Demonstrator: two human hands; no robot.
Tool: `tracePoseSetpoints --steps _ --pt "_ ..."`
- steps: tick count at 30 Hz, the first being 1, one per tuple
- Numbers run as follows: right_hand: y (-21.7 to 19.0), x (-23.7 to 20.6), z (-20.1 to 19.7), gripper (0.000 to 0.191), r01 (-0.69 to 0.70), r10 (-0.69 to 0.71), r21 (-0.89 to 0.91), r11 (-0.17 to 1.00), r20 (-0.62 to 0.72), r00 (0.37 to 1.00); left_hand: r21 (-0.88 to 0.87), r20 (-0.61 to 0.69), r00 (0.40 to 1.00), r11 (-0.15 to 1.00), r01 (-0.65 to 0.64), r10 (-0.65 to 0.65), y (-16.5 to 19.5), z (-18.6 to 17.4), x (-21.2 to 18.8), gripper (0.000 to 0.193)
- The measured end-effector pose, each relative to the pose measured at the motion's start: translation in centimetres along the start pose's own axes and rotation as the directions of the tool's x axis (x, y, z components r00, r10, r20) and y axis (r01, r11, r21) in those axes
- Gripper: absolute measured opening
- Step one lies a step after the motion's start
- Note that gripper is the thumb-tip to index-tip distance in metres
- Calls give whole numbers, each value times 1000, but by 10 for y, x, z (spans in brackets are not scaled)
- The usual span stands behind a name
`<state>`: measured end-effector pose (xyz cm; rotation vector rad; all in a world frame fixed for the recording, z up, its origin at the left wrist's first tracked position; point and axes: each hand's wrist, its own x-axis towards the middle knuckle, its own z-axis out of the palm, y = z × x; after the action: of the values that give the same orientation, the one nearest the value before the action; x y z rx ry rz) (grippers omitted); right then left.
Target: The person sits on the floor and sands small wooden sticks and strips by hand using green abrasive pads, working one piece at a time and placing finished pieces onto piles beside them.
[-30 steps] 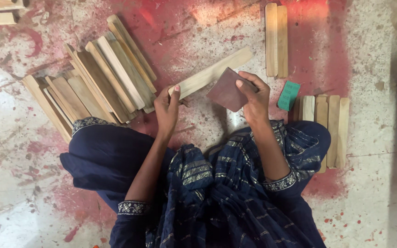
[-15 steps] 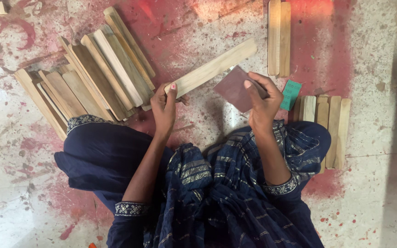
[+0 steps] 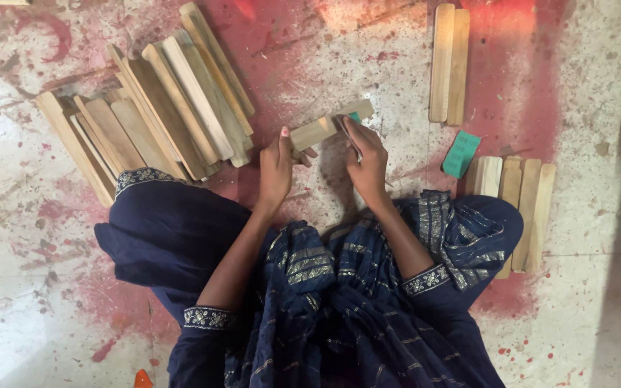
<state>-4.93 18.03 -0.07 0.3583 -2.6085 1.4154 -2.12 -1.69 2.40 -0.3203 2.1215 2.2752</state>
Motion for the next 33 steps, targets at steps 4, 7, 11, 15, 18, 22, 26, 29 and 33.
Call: tracePoseSetpoints --steps 4,7,11,15,18,22,26,29,33 --pt "-18 1 -11 74 198 -198 -106 975 7 980 -11 104 994 1000 22 -21 4 0 0 56" --pt "-25 4 -15 72 143 -144 -75 987 -6 990 316 174 977 932 -177 127 19 -1 -5 44" --pt "-32 -1 -10 64 102 -104 46 994 39 994 201 206 954 944 -261 220 41 6 -13 47" --pt "-51 -7 -10 53 -17 -1 181 983 97 995 219 122 935 910 -353 333 51 7 -12 46" --pt "-73 -11 -22 43 -10 -4 198 980 68 998 283 85 874 829 -482 479 53 3 -8 38" --pt "-107 -16 -37 39 30 -30 170 985 -5 1000 326 43 841 788 -523 540 60 2 -10 33" --pt "-133 -21 -40 47 186 -186 -7 983 -82 979 448 45 784 689 -570 619 70 7 -17 35" --pt "-142 -23 -44 48 330 -352 -196 923 -91 932 516 33 744 626 -585 668 72 13 -19 35" --pt "-139 -19 -46 44 344 -411 -392 853 -98 907 563 53 703 561 -608 709 66 23 -17 33"
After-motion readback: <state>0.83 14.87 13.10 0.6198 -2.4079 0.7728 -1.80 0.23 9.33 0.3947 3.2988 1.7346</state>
